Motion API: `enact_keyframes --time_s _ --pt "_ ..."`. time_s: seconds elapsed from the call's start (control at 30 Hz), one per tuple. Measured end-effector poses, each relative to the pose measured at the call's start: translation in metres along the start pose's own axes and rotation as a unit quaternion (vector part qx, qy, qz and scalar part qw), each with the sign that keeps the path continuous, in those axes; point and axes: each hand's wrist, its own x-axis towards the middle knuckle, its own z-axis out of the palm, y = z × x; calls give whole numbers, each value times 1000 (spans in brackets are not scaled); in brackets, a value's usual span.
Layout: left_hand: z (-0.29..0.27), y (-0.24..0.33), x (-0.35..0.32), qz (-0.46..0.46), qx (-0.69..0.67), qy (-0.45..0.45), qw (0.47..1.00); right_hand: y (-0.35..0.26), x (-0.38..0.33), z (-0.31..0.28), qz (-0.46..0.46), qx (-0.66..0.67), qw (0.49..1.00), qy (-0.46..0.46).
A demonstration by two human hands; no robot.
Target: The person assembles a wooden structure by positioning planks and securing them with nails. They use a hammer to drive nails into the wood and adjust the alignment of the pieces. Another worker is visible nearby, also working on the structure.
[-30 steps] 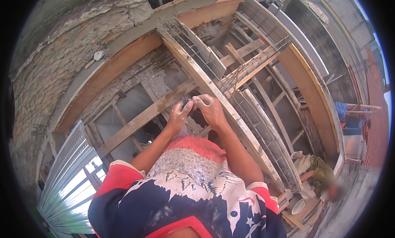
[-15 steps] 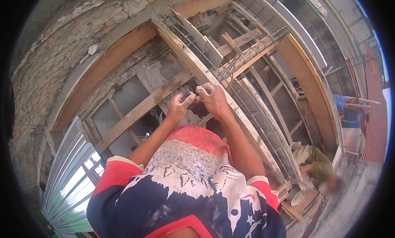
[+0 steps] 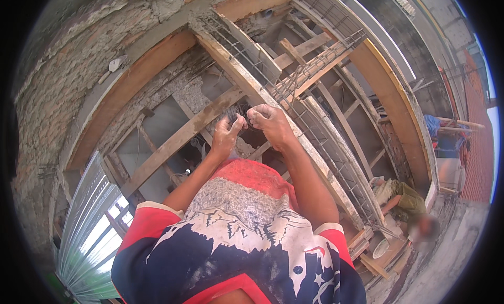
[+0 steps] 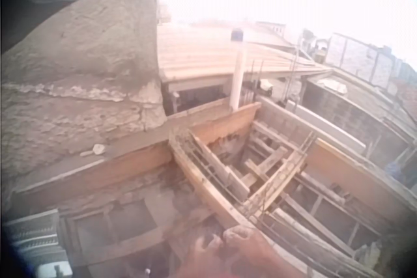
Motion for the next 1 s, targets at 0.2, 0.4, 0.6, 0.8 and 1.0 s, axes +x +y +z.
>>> enact_keyframes --time_s 0.2,0.4,0.6,0.8,1.0 --pt "5 -1 1 5 67 16 998 11 3 2 0 -2 1000 20" --pt "-2 -41 2 32 226 91 969 6 0 8 25 -61 998 17" --pt "-2 -39 4 105 342 57 932 28 3 10 48 85 995 3" --pt "-6 -37 7 134 358 38 923 46 7 8 64 135 989 16" --pt "-14 -49 6 241 408 42 880 37 2 16 100 93 989 57"
